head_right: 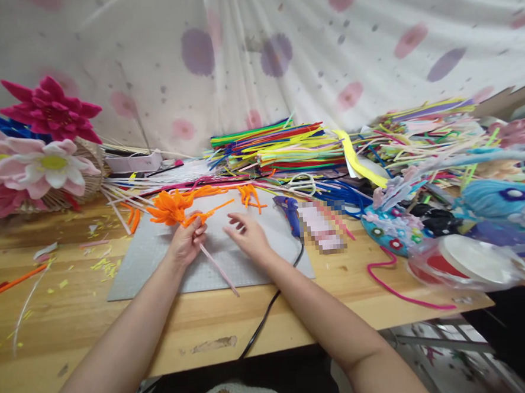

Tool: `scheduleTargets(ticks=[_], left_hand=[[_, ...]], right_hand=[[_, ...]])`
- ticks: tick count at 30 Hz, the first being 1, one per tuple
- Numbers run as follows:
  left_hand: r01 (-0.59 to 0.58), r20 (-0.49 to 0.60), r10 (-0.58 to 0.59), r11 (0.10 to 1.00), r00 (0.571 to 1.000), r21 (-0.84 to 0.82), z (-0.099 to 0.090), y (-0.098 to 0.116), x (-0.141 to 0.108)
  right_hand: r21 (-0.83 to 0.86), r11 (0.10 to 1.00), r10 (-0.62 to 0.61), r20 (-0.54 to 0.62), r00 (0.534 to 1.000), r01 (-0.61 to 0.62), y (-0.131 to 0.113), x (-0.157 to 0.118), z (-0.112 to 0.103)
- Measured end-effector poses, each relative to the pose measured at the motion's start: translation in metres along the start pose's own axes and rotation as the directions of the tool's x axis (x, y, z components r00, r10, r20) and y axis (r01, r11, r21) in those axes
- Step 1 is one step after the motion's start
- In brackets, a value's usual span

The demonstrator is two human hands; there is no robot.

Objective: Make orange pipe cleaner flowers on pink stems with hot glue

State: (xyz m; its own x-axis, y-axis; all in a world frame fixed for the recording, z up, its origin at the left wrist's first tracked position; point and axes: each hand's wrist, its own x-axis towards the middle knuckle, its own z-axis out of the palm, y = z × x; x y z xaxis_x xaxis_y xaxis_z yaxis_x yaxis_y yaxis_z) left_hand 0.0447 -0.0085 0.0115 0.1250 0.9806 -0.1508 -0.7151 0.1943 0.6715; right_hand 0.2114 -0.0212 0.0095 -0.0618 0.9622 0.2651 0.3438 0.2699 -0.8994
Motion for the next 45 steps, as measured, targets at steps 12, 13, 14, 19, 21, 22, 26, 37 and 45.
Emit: scheduleTargets(ticks=[12, 13, 14, 19, 21, 22, 26, 37, 45], left_hand=[[-0.037, 0.013, 0.036, 0.996, 0.999, 0.08, -0.003, 0.001, -0.002], [-0.033, 0.028, 0.031, 0.995, 0.999, 0.098, -0.002, 0.0, -0.002], [-0.026, 0.044, 0.021, 0.993, 0.999, 0.118, -0.001, 0.0, -0.003], [0.028, 0.105, -0.042, 0.991, 0.994, 0.131, 0.0, 0.002, -0.004], [0.049, 0.102, -0.058, 0.995, 0.993, 0.085, -0.001, 0.006, -0.004], [0.059, 0.092, -0.064, 0.996, 0.994, 0.062, -0.002, 0.008, -0.004], [0.056, -0.018, -0.056, 0.998, 0.998, 0.015, -0.005, 0.011, -0.003], [-0.024, -0.087, 0.036, 0.991, 0.996, 0.131, -0.007, 0.005, 0.001], [-0.065, -0.049, 0.078, 0.974, 0.996, 0.217, -0.006, 0.005, -0.001]], right_hand=[[0.294, 0.954, -0.051, -0.036, 0.998, 0.059, -0.013, 0.01, 0.069], [0.305, 0.95, -0.05, -0.06, 0.997, 0.065, -0.013, 0.01, 0.068], [0.32, 0.944, -0.047, -0.087, 0.995, 0.073, -0.014, 0.011, 0.067], [0.418, 0.906, 0.023, -0.196, 0.98, 0.062, -0.02, 0.023, 0.047], [0.463, 0.883, 0.051, -0.265, 0.963, 0.08, -0.02, 0.031, 0.032], [0.494, 0.865, 0.068, -0.292, 0.954, 0.089, -0.018, 0.035, 0.023], [0.477, 0.875, 0.095, -0.333, 0.938, 0.081, -0.006, 0.042, -0.007], [0.545, 0.837, 0.168, -0.182, 0.969, -0.043, 0.011, 0.034, -0.028], [0.512, 0.851, 0.201, -0.114, 0.973, -0.116, 0.012, 0.033, -0.032]])
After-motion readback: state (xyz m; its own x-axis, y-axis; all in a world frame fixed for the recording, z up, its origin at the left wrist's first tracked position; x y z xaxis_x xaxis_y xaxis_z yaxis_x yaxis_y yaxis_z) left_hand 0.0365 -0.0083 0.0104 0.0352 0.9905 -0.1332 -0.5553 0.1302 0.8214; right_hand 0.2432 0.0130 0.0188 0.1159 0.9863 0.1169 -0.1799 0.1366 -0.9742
